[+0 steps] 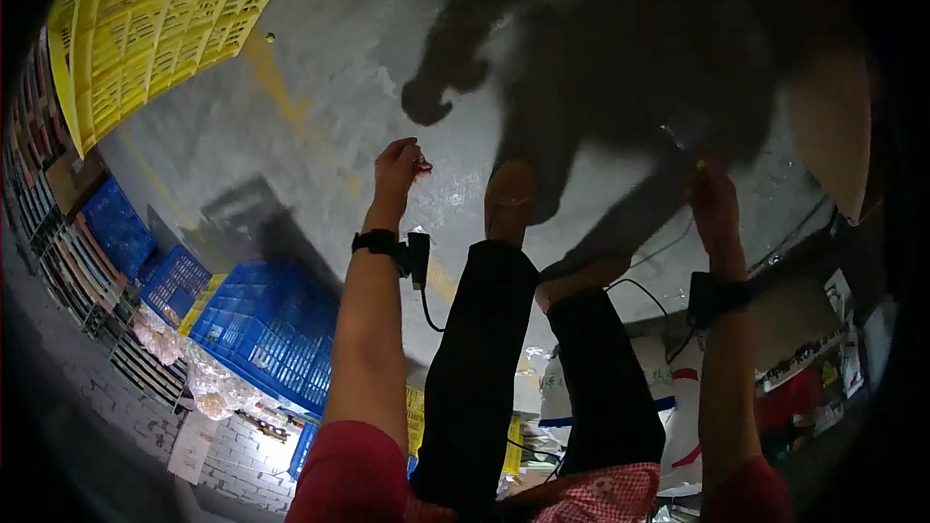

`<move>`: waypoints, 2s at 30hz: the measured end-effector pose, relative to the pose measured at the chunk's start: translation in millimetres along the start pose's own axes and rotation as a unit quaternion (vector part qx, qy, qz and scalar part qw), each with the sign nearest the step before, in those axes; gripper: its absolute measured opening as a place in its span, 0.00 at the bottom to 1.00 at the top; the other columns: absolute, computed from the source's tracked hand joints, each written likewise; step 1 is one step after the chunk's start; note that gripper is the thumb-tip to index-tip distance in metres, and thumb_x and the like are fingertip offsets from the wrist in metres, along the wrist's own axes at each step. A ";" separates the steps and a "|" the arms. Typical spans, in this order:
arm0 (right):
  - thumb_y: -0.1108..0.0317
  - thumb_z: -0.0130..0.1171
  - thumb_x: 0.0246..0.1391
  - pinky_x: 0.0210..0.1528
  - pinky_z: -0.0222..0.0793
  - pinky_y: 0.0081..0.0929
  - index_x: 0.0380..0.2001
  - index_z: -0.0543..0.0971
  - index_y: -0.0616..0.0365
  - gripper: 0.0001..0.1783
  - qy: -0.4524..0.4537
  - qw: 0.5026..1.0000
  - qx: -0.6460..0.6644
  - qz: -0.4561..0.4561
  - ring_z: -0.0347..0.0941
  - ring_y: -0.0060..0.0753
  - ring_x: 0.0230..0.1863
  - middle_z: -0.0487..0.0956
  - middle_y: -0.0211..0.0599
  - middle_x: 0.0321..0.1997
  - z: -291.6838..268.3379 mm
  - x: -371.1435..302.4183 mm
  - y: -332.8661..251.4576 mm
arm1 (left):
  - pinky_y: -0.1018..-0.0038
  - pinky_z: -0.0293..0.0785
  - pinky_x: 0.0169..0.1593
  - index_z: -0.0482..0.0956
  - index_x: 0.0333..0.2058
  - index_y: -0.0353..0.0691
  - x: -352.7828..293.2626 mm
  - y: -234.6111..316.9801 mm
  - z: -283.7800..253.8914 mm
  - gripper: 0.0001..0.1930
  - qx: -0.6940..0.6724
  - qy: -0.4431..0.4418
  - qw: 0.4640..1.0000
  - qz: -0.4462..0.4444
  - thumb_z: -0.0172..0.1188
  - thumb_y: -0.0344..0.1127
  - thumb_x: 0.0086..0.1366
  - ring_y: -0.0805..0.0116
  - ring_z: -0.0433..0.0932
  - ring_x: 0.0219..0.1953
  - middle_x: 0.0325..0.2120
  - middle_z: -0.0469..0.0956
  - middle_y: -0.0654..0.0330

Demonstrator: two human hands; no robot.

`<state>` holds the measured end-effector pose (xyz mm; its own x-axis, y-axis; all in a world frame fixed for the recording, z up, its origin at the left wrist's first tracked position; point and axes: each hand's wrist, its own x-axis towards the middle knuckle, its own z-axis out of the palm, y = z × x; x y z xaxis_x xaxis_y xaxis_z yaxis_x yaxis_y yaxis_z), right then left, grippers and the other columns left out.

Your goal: Sorting and bagging small green plastic studded parts at a manufacturing table.

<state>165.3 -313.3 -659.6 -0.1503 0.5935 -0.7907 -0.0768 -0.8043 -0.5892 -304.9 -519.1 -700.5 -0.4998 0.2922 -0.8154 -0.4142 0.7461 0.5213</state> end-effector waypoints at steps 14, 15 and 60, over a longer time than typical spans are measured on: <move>0.55 0.55 0.62 0.25 0.57 0.21 0.27 0.75 0.58 0.18 -0.170 0.974 -0.110 0.100 0.65 0.24 0.24 0.71 0.32 0.23 195.5 -231.7 -147.4 | 0.80 0.52 0.18 0.69 0.25 0.46 -14.8 205.3 -185.5 0.18 -0.107 -0.100 0.989 -0.021 0.53 0.52 0.67 0.76 0.63 0.16 0.17 0.66 0.66; 0.57 0.54 0.63 0.24 0.55 0.20 0.28 0.76 0.59 0.16 -0.112 0.977 -0.140 0.118 0.63 0.21 0.23 0.69 0.29 0.21 214.9 -238.5 -149.7 | 0.80 0.52 0.18 0.69 0.25 0.46 -0.4 206.5 -187.0 0.18 -0.109 -0.099 0.989 -0.026 0.53 0.52 0.67 0.76 0.63 0.16 0.17 0.66 0.66; 0.62 0.48 0.70 0.32 0.67 0.17 0.48 0.76 0.61 0.15 -0.120 0.986 0.086 0.075 0.71 0.19 0.30 0.79 0.32 0.32 392.8 -360.2 -217.8 | 0.81 0.56 0.19 0.68 0.36 0.42 -367.8 381.4 -87.5 0.12 0.001 -0.319 0.947 -0.035 0.43 0.43 0.76 0.79 0.62 0.17 0.17 0.68 0.62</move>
<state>-151.0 -362.8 -181.0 -0.3998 0.4603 -0.7926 -0.1980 -0.8877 -0.4157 -345.7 -394.4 -179.8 0.0893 0.5438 -0.8344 -0.4271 0.7778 0.4612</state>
